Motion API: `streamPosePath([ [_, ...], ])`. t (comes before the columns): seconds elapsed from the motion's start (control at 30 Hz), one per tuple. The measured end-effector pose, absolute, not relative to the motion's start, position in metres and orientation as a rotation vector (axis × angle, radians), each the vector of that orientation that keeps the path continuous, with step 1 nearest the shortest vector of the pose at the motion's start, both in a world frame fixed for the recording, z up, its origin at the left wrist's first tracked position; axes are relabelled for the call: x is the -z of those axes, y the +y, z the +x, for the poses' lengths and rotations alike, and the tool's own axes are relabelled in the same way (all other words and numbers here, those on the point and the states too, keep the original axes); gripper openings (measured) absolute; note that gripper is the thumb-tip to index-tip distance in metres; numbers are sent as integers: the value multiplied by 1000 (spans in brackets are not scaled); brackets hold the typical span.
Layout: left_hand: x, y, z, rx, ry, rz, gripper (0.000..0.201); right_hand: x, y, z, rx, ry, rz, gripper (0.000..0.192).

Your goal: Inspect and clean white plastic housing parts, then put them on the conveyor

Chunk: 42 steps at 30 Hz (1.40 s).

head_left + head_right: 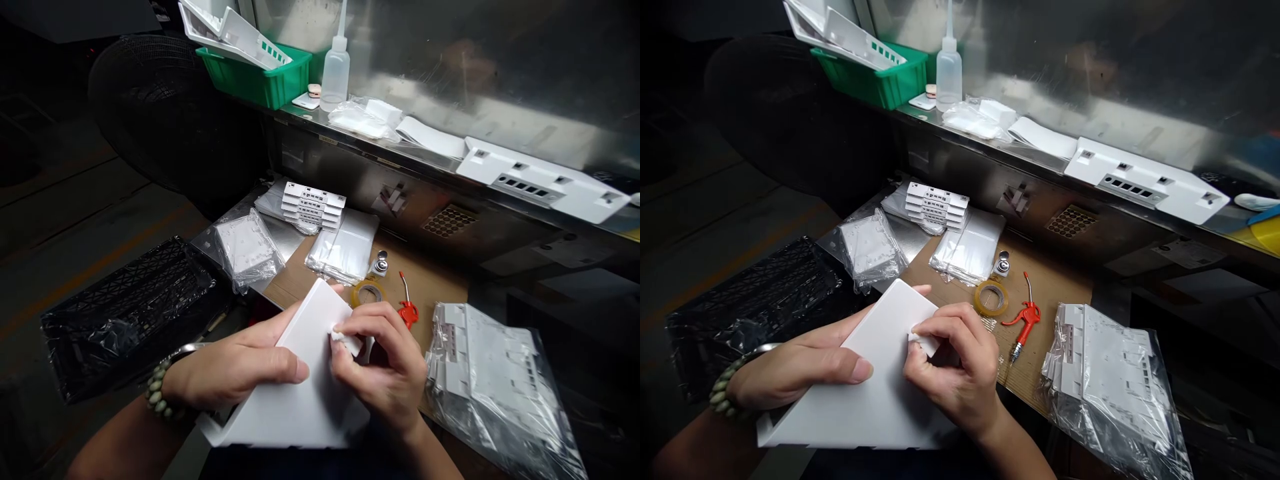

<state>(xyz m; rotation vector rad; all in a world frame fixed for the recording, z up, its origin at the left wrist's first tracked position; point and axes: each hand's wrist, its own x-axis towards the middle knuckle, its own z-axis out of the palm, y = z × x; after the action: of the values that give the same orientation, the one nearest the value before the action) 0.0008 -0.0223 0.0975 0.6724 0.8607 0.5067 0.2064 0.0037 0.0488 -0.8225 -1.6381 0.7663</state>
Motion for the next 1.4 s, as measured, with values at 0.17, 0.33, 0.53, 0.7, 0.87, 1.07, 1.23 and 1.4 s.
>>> streamPosePath([
  [0.17, -97, -23, 1, -500, 842, 679, 106, -51, 3, 207, -793, -1632, -832, 26],
  [0.33, -98, -22, 2, -499, 844, 708, 101, -51, 2, 207, -806, -1615, -853, 26],
  [0.53, -99, -22, 4, -492, 826, 719, 98, -51, 1, 207, -825, -1602, -871, 24],
  [0.7, -100, -22, 3, -463, 847, 763, 95, -53, -1, 209, -851, -1613, -892, 23],
  [0.87, -101, -21, 4, -460, 848, 790, 91, -54, -1, 210, -851, -1579, -911, 24],
  [1.07, -100, -21, 4, -452, 851, 813, 83, -56, -1, 212, -912, -1598, -904, 22],
  [1.23, -100, -21, 4, -404, 878, 848, 88, -57, 1, 212, -908, -1539, -922, 20],
  [1.4, -101, -20, 6, -422, 849, 870, 91, -58, 3, 213, -961, -1581, -913, 19],
])
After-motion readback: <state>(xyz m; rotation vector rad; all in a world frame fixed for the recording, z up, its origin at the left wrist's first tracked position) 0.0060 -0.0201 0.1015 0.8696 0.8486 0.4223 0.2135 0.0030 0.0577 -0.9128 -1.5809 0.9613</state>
